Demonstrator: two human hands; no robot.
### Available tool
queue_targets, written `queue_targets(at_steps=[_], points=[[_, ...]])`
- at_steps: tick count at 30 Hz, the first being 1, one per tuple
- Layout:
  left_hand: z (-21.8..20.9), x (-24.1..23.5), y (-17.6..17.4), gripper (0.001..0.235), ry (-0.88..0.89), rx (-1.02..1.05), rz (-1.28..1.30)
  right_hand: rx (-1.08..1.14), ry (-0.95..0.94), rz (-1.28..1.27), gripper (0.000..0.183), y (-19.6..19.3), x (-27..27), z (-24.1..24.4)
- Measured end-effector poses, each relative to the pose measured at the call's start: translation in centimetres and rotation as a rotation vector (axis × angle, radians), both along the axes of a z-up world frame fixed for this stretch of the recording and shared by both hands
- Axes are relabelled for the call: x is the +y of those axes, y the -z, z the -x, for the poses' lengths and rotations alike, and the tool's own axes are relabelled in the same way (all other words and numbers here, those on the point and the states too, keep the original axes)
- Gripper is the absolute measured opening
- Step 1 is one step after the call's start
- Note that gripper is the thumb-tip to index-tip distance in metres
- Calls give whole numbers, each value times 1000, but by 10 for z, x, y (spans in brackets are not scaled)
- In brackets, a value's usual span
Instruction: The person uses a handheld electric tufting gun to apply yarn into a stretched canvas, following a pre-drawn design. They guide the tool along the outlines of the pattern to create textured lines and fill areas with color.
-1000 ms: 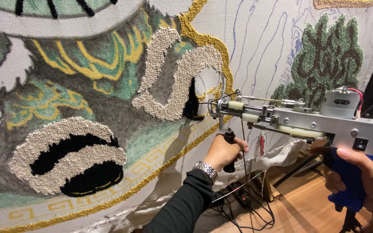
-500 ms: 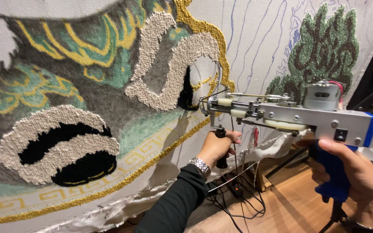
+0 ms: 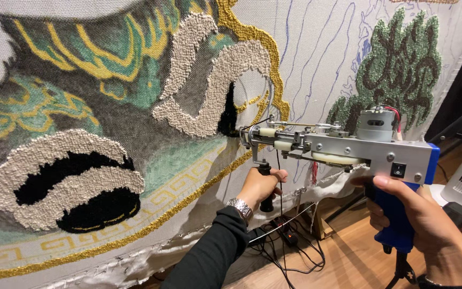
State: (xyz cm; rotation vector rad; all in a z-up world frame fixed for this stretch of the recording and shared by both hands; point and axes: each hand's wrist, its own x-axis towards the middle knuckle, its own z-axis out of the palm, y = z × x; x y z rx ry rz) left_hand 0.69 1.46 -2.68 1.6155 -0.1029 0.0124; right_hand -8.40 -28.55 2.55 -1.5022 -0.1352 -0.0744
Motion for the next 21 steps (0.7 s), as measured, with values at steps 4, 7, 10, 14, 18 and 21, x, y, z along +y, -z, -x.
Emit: queue_targets(at_steps=[4,7,10,14,18,21], points=[[-4,3,2,32,-16,14,-45,-22,24,16,40,-1,6,1],[-3,6,3,33,-26,16,-34,-21,-3,-17,40,-1,9,1],[-3,8,-1,33,-24,19,-16,-29,-16,-28,41,-5,16,2],[2,11,-6,35,-32,50,-28,83,22,3,41,-9,27,6],[1,20,-11,32,-38,68,-12,59,43,4,41,-3,40,7],[-3,32,-14,34,-62,60,-15,39,50,-7,38,-4,56,10]])
